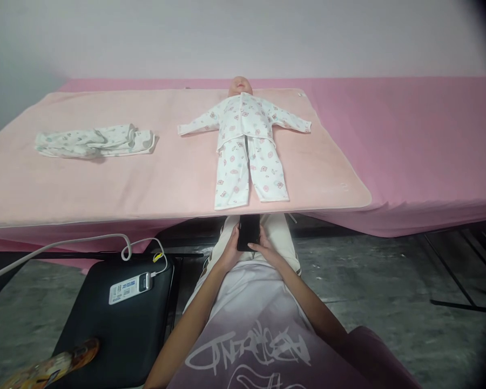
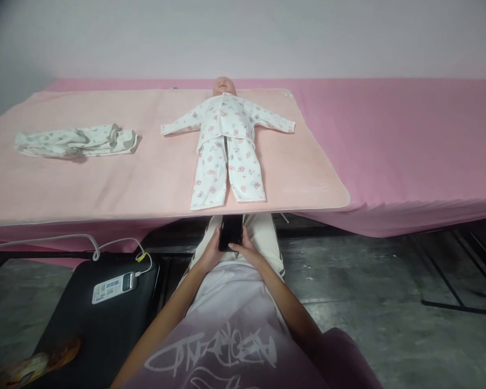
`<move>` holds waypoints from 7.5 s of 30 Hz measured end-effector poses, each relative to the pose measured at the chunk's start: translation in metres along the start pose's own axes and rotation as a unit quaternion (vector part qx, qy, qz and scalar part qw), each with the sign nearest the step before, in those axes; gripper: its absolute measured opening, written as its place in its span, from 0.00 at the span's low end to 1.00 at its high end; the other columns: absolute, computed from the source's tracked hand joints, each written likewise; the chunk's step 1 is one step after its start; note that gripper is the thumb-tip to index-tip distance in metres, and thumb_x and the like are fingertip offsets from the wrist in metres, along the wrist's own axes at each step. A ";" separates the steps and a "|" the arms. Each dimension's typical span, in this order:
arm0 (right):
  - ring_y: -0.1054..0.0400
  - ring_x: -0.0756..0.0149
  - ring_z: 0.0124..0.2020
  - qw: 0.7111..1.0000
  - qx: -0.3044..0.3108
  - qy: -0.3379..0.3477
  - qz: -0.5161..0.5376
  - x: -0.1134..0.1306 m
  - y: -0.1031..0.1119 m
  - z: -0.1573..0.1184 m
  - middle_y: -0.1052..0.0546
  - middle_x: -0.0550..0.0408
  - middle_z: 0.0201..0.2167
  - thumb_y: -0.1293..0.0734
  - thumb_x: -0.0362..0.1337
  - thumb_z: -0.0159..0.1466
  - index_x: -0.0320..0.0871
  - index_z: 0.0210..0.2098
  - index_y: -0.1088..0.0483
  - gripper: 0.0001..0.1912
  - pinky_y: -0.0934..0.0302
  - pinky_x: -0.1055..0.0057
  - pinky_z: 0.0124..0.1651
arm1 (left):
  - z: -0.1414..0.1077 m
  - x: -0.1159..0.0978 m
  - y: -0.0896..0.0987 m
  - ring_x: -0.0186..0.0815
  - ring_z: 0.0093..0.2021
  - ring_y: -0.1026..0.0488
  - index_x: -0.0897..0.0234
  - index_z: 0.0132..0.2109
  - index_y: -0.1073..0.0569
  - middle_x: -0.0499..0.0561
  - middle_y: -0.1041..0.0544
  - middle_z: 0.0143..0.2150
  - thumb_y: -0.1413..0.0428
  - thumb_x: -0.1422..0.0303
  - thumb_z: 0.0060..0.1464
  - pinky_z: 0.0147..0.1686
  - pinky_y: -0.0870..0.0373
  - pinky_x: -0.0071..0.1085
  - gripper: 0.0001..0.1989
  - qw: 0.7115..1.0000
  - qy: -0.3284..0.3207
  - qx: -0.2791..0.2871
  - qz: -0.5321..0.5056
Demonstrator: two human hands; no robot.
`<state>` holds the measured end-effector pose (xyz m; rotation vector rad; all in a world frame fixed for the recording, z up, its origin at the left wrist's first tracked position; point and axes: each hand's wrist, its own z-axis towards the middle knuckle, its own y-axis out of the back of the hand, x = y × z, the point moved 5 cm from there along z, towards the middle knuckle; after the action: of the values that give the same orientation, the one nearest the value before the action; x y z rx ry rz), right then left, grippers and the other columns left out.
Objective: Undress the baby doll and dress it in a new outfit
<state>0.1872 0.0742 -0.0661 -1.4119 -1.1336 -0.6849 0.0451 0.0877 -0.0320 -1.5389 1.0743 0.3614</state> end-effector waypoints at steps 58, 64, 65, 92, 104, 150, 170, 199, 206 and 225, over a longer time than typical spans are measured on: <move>0.32 0.46 0.76 0.999 0.020 -0.029 -0.025 0.012 -0.008 0.000 0.30 0.43 0.76 0.14 0.55 0.59 0.54 0.88 0.56 0.71 0.41 0.47 0.82 | -0.001 -0.001 0.015 0.57 0.80 0.33 0.53 0.78 0.27 0.54 0.27 0.79 0.34 0.62 0.63 0.77 0.31 0.53 0.38 0.997 0.037 -0.024 -0.061; 0.33 0.46 0.77 0.999 0.017 -0.027 -0.036 0.011 -0.010 0.001 0.30 0.40 0.75 0.13 0.56 0.59 0.53 0.88 0.57 0.72 0.40 0.46 0.82 | -0.003 0.002 0.019 0.56 0.80 0.33 0.50 0.80 0.29 0.52 0.29 0.81 0.34 0.62 0.65 0.76 0.31 0.52 0.39 0.995 0.057 -0.032 -0.070; 0.34 0.46 0.77 0.999 0.016 -0.028 -0.037 0.012 -0.010 0.001 0.30 0.40 0.75 0.14 0.56 0.60 0.53 0.88 0.56 0.72 0.40 0.47 0.82 | -0.003 0.002 0.018 0.56 0.80 0.33 0.50 0.81 0.30 0.53 0.29 0.81 0.34 0.62 0.65 0.76 0.31 0.53 0.39 0.995 0.056 -0.030 -0.072; 0.38 0.44 0.80 0.999 0.017 -0.026 -0.026 0.017 0.002 0.002 0.23 0.50 0.72 0.18 0.54 0.61 0.52 0.81 0.34 0.53 0.43 0.49 0.83 | -0.011 -0.001 0.010 0.59 0.79 0.30 0.53 0.80 0.30 0.54 0.22 0.75 0.35 0.62 0.62 0.75 0.29 0.53 0.41 0.997 0.039 -0.019 -0.060; 0.33 0.47 0.76 0.999 0.021 -0.013 -0.038 0.009 0.001 0.004 0.24 0.45 0.72 0.18 0.57 0.64 0.49 0.84 0.42 0.57 0.40 0.52 0.81 | -0.010 -0.001 0.010 0.54 0.75 0.27 0.56 0.80 0.30 0.57 0.22 0.74 0.31 0.61 0.60 0.74 0.29 0.47 0.43 0.997 0.033 -0.015 -0.071; 0.34 0.49 0.76 0.999 0.002 0.005 -0.042 0.011 0.000 0.001 0.27 0.47 0.75 0.21 0.56 0.67 0.51 0.80 0.38 0.49 0.38 0.54 0.80 | -0.005 -0.001 0.009 0.57 0.79 0.30 0.56 0.76 0.26 0.57 0.21 0.74 0.30 0.50 0.67 0.78 0.32 0.51 0.37 0.998 -0.002 -0.055 -0.016; 0.25 0.53 0.57 0.995 -0.058 0.028 -0.074 0.024 -0.015 0.006 0.20 0.48 0.58 0.21 0.60 0.66 0.51 0.66 0.33 0.37 0.28 0.57 0.65 | -0.007 -0.003 0.007 0.57 0.81 0.33 0.57 0.77 0.27 0.58 0.22 0.75 0.27 0.51 0.65 0.80 0.34 0.51 0.39 0.997 0.004 -0.071 -0.014; 0.28 0.47 0.67 0.997 -0.050 0.003 -0.051 0.024 -0.003 0.004 0.19 0.49 0.63 0.25 0.56 0.66 0.49 0.70 0.28 0.37 0.36 0.54 0.75 | -0.013 -0.004 0.008 0.54 0.80 0.30 0.50 0.84 0.34 0.56 0.24 0.77 0.24 0.64 0.59 0.79 0.34 0.49 0.50 0.998 0.007 -0.052 0.017; 0.31 0.46 0.72 0.998 -0.033 0.000 -0.044 0.024 -0.001 0.004 0.20 0.50 0.67 0.25 0.55 0.66 0.50 0.71 0.27 0.37 0.39 0.54 0.78 | -0.012 -0.003 0.014 0.55 0.79 0.31 0.53 0.79 0.27 0.55 0.23 0.76 0.25 0.63 0.59 0.79 0.35 0.49 0.43 0.998 0.018 -0.053 0.000; 0.25 0.42 0.60 0.893 -0.095 0.048 -0.437 0.111 -0.015 -0.008 0.20 0.39 0.57 0.37 0.53 0.79 0.46 0.61 0.24 0.22 0.31 0.42 0.69 | 0.014 -0.056 0.050 0.53 0.66 0.19 0.69 0.55 0.17 0.66 0.14 0.59 0.48 0.59 0.76 0.77 0.32 0.52 0.20 0.888 -0.062 -0.248 0.383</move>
<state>0.2155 0.0922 0.0411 -0.9501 -1.6574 -1.5126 -0.0197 0.1286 -0.0258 -1.4242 1.5397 1.3486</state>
